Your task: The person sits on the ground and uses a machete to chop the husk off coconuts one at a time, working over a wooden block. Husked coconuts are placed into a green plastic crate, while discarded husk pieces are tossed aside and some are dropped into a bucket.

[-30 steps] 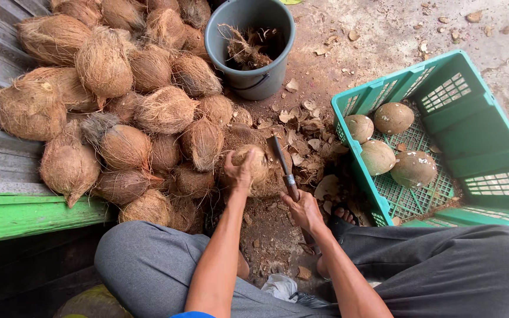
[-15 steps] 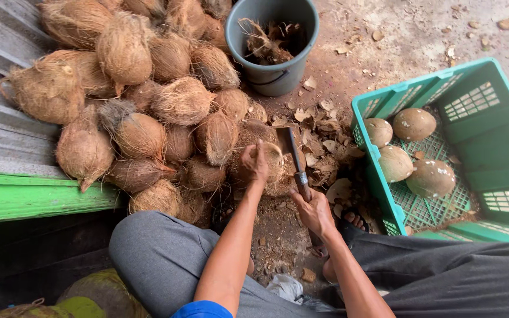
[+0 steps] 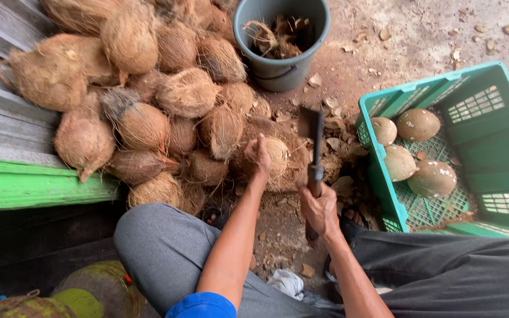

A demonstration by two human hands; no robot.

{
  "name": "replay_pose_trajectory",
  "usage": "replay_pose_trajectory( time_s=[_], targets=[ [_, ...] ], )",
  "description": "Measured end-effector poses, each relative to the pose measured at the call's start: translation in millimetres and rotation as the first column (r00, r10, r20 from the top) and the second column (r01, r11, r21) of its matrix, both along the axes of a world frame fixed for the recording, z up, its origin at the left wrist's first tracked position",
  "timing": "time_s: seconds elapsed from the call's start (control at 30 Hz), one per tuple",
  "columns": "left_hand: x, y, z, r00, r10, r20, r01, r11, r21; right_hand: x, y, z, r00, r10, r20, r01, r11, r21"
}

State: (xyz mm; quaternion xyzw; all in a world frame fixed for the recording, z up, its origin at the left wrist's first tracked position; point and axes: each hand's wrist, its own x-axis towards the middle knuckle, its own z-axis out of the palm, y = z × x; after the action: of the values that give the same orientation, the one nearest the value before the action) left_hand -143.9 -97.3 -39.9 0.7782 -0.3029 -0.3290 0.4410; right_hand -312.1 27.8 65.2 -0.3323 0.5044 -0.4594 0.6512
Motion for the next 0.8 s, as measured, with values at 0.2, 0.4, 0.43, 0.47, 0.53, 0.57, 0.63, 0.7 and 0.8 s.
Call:
replay_pose_trajectory(
  time_s=[0.2,0.4,0.43,0.47,0.53,0.57,0.63,0.7,0.8],
  targets=[
    [0,7,-1,1.0,-0.019,0.004,0.019,0.998,0.063,15,11,-27,0.966,-0.123,-0.228,0.114,0.992,-0.054],
    [-4,-7,-7,0.948,-0.113,-0.298,-0.008,0.926,-0.377,-5,10,-48,0.763,0.276,-0.585,-0.202,0.961,0.19],
    [-5,-6,-11,0.588,-0.322,-0.742,-0.258,0.795,-0.549,-6,9,-50,0.78,0.248,-0.574,-0.228,0.968,0.107],
    [-3,-7,-11,0.995,-0.096,0.0,0.089,0.917,-0.388,-5,9,-51,0.798,0.218,-0.562,-0.248,0.968,0.024],
    [0,1,-7,0.997,-0.067,0.031,0.074,0.955,-0.289,-8,19,-48,0.786,0.224,-0.577,-0.263,0.965,0.016],
    [3,7,-1,0.998,-0.056,0.016,0.058,0.982,-0.181,-7,20,-46,0.761,0.252,-0.598,-0.27,0.961,0.061],
    [12,19,11,0.998,-0.05,0.043,0.048,0.997,0.061,-3,22,-36,0.746,0.314,-0.588,-0.285,0.948,0.145],
    [20,27,19,0.996,-0.062,0.066,0.053,0.99,0.129,1,18,-22,0.762,0.368,-0.534,-0.288,0.93,0.23],
    [28,23,16,0.998,-0.063,0.016,0.064,0.997,-0.044,3,7,3,0.834,0.318,-0.452,-0.225,0.942,0.249]
  ],
)
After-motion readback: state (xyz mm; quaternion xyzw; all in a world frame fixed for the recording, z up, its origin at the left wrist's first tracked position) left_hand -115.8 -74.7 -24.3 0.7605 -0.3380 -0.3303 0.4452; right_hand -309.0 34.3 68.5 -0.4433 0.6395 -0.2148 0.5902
